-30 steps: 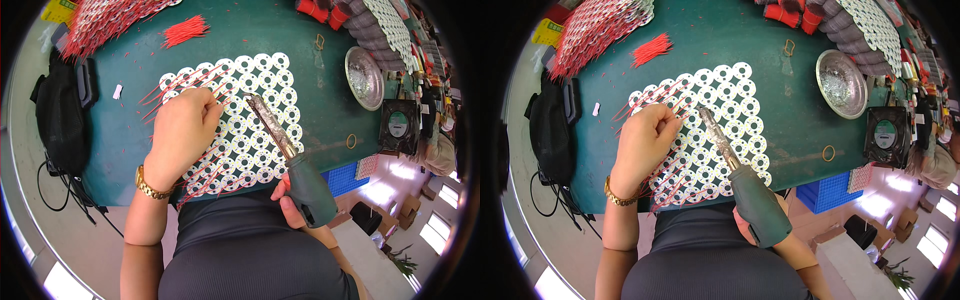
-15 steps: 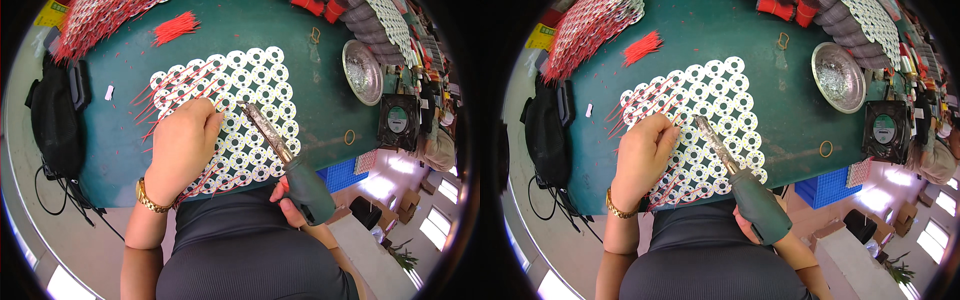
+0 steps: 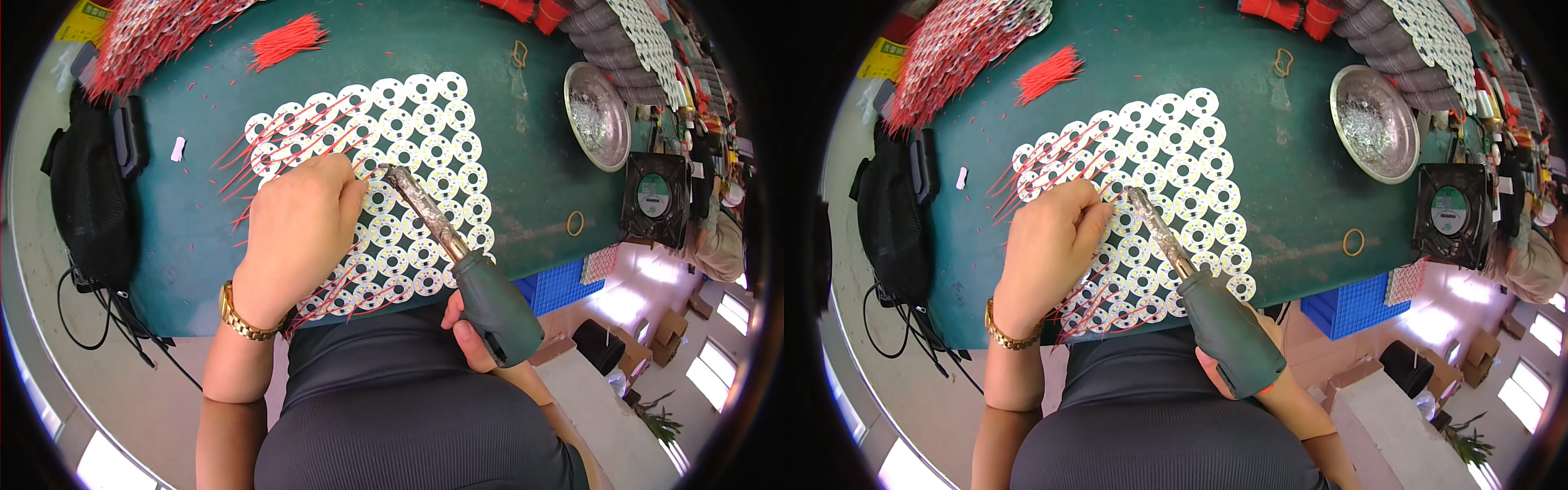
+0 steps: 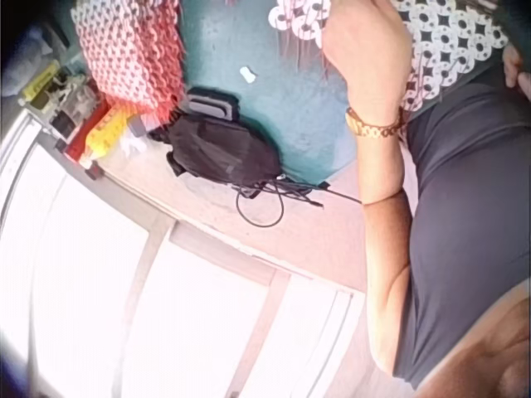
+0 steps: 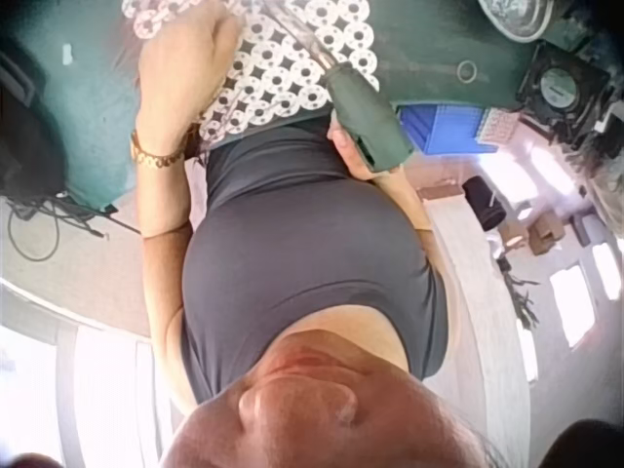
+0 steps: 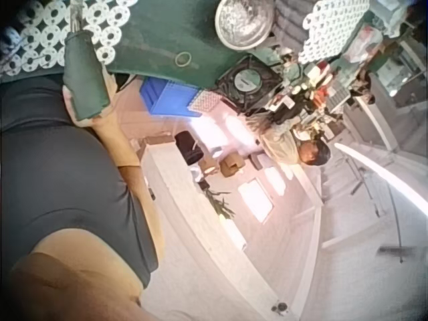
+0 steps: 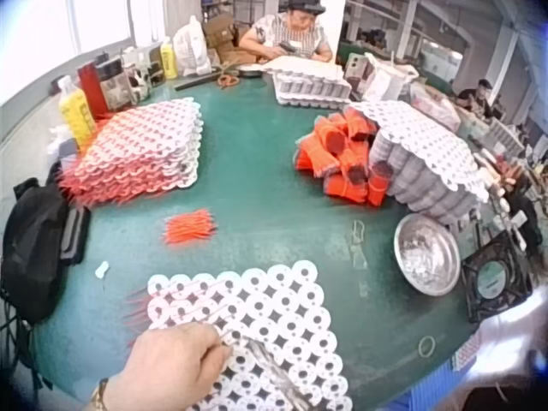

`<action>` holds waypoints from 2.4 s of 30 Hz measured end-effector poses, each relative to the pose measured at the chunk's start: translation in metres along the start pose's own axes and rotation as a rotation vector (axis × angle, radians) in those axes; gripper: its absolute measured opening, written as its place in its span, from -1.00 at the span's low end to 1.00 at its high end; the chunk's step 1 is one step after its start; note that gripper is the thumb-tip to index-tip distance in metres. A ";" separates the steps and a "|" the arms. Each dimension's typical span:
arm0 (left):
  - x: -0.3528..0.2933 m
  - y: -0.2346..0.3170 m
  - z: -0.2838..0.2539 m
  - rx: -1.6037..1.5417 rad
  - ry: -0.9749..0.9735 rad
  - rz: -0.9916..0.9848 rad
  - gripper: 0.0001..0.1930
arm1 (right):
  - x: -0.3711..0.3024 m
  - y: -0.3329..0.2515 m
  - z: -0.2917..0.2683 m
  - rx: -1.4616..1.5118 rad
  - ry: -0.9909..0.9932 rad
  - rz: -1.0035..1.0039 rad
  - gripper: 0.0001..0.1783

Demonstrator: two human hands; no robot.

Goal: The person solders wires onto circular LED circuit boards one by one using a handheld soldering tool.

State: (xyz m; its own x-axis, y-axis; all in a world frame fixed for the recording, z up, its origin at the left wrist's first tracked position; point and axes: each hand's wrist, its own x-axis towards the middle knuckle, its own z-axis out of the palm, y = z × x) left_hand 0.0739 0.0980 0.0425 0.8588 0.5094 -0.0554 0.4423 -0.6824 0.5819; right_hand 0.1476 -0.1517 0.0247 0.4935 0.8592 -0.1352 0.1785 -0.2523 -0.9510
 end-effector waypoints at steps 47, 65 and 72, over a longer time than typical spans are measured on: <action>0.002 -0.005 0.010 0.077 0.093 0.005 -0.80 | -0.013 0.029 -0.002 -0.030 0.005 -0.060 -0.63; -0.002 -0.005 0.010 0.077 0.140 0.025 -0.79 | -0.005 0.018 0.011 0.436 0.189 -0.046 -0.61; 0.013 -0.023 -0.023 -0.025 0.124 -0.023 -0.77 | -0.011 0.016 0.005 0.681 0.259 -0.045 -0.36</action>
State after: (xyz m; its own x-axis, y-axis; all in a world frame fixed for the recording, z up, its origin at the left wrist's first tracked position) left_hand 0.0690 0.1328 0.0471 0.8090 0.5869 0.0312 0.4537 -0.6573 0.6018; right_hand 0.1403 -0.1631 0.0100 0.6989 0.7078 -0.1022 -0.3241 0.1860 -0.9276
